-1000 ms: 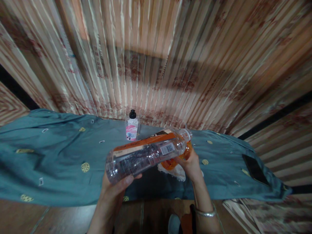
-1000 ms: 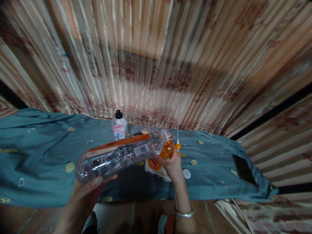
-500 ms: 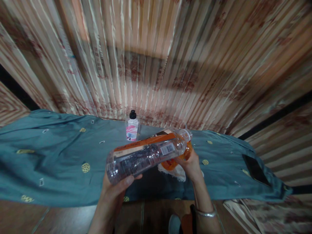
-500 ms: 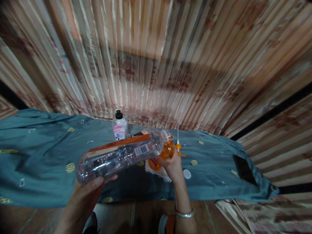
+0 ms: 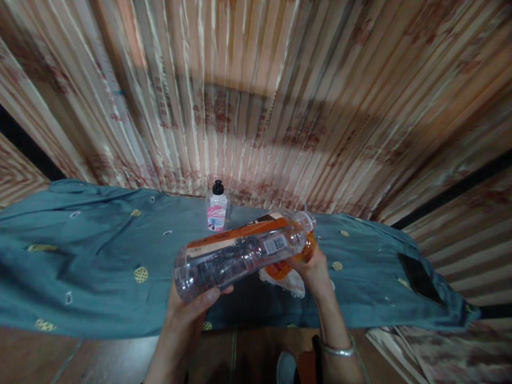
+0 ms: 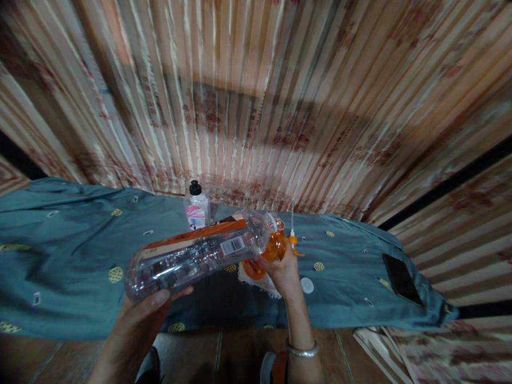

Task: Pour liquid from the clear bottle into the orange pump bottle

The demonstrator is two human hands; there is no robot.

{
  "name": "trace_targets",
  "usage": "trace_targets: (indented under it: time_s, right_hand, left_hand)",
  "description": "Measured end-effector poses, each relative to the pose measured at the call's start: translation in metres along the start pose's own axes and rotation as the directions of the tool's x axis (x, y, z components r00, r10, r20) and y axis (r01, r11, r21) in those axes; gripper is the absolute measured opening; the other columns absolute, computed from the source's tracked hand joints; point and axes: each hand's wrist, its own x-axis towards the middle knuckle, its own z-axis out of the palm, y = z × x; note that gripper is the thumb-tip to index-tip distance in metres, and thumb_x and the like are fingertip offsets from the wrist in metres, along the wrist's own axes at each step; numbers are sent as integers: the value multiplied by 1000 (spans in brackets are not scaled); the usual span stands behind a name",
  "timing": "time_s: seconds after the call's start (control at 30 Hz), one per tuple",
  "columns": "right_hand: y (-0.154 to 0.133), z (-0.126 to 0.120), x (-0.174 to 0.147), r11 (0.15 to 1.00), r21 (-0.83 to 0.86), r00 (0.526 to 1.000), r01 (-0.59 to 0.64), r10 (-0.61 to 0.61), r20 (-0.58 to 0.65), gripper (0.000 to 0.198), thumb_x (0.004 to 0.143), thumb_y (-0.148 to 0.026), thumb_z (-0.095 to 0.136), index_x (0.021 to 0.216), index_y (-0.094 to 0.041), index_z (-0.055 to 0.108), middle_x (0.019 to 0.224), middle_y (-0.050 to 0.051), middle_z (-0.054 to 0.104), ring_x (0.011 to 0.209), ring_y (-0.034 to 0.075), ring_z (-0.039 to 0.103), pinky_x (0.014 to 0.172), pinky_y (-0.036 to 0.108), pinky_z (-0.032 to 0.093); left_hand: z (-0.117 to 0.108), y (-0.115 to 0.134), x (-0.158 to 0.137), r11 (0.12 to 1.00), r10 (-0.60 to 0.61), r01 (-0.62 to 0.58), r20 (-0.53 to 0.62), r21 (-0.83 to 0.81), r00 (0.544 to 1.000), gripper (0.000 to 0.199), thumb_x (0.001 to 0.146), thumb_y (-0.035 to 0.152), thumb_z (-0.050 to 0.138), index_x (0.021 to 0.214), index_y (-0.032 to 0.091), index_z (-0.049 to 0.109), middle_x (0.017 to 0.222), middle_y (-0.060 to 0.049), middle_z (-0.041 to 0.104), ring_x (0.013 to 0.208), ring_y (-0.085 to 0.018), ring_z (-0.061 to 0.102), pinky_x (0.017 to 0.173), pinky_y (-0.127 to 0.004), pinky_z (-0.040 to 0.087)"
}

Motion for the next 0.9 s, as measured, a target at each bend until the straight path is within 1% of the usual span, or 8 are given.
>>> trace_targets:
  time_s: [0.3,0.43,0.6,0.77,0.9]
  right_hand:
    - [3,0,0,1000,-2,1000,17,-17,3,59,56,-39,91,108,-23,66,101,7,82,92,30,78,84,44,64]
    - [3,-1,0,999,-36,999,32,-32,-13,59,55,-39,91,106,-22,67,99,7,82,91,30,78,83,44,64]
    - [2,0,0,999,-24,999,40,-41,-15,59,56,-39,91,107,-22,67,100,7,82,91,30,78,83,44,65]
    - [4,0,0,995,-62,997,74,-76,-26,57,58,-40,90,107,-22,67,101,7,82,91,29,78,84,43,64]
    - [7,-1,1,992,-103,995,78,-84,-51,61,55,-42,92,108,-22,68,101,7,82,91,29,77,85,44,63]
  left_hand:
    - [-1,0,0,1000,7,-8,23,11,1000,73,62,21,90,130,26,64,117,-8,77,94,-27,75,65,-34,66]
    - [0,1,0,1000,7,-7,7,11,1000,75,62,20,91,131,26,63,117,-7,76,93,-27,75,65,-34,66]
    - [0,1,-1,1000,-2,3,-6,13,1000,77,60,21,92,132,26,63,115,-8,77,93,-29,75,65,-34,65]
    - [0,3,0,1000,-21,21,-22,22,1000,81,58,24,94,133,27,63,114,-7,77,94,-29,75,67,-34,66]
    - [-1,5,1,998,-4,4,-7,57,1000,79,60,26,93,134,27,65,109,-7,78,93,-29,75,66,-35,66]
